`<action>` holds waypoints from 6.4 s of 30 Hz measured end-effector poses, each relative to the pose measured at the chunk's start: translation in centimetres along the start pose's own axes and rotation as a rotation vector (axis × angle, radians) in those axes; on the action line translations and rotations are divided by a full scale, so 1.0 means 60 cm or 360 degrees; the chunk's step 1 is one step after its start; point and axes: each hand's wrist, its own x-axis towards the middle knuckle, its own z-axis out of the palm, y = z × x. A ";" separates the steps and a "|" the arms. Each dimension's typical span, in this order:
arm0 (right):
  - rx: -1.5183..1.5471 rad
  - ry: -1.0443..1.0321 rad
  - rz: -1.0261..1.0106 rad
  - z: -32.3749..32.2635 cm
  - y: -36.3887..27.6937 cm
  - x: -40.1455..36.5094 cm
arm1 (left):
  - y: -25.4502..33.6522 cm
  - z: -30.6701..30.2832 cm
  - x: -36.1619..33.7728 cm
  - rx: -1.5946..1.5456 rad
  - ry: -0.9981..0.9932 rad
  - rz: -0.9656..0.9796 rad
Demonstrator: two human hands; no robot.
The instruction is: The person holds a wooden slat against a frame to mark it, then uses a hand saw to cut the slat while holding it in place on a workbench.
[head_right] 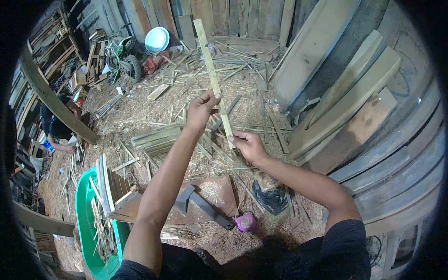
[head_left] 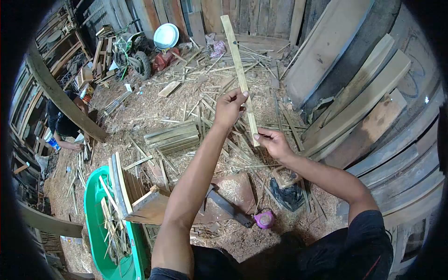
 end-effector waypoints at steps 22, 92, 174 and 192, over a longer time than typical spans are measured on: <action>0.0546 -0.0401 -0.0046 0.137 -0.174 0.004 | 0.146 -0.091 -0.097 -0.0171 -0.0073 0.0074; 0.0569 -0.1136 0.1082 0.529 -0.019 -0.412 | 0.015 -0.371 -0.697 0.2555 0.1096 0.0081; 0.0584 -0.1258 0.1336 0.547 -0.021 -0.400 | 0.019 -0.359 -0.708 0.2641 0.1018 0.0088; 0.0480 -0.1027 0.1360 0.551 -0.001 -0.403 | 0.019 -0.363 -0.705 0.2566 0.1037 0.0120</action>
